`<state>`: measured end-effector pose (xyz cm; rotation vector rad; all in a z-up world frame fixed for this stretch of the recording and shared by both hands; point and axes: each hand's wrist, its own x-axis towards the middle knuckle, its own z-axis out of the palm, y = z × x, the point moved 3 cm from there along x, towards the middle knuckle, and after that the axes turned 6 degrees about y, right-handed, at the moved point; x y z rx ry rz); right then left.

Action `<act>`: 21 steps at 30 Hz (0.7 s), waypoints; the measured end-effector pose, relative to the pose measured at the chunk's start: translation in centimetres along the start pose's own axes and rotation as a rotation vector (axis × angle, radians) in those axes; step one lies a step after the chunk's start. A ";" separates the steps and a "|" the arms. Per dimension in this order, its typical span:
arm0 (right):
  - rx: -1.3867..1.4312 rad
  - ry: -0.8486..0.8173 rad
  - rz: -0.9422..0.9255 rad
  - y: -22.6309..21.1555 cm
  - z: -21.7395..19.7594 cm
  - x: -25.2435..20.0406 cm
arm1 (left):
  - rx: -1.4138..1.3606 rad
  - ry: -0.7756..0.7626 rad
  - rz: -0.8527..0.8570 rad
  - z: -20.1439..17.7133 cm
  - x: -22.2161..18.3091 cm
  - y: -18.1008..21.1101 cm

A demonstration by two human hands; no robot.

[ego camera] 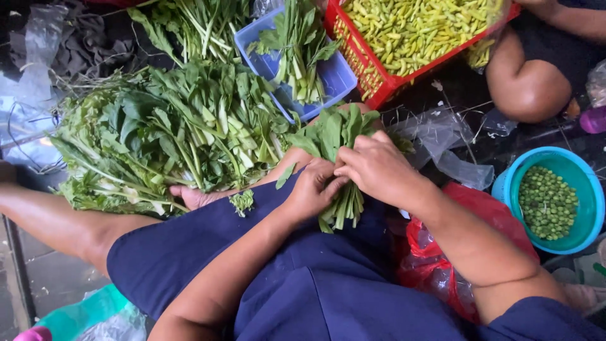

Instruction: Sorting and bundling mustard greens by hand while sitting on the floor

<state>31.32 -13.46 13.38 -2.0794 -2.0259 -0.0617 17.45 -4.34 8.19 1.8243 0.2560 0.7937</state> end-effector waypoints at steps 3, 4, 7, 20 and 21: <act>0.061 0.020 0.027 0.0 0.3 0.3 | 0.007 0.004 -0.002 -0.2 0.0 -0.2; 0.060 0.021 0.026 -0.2 -0.8 0.4 | 0.007 0.005 -0.001 -0.1 -0.1 -0.2; 0.219 -0.155 0.189 0.3 -2.1 -0.2 | 0.014 0.003 -0.043 -0.1 -0.2 -0.4; 0.464 0.207 0.600 0.2 5.4 -6.5 | 0.236 -0.081 -0.116 -0.3 -0.4 -0.5; 0.439 0.240 0.589 0.0 5.2 -6.2 | 0.277 -0.089 -0.064 -0.6 -0.1 0.4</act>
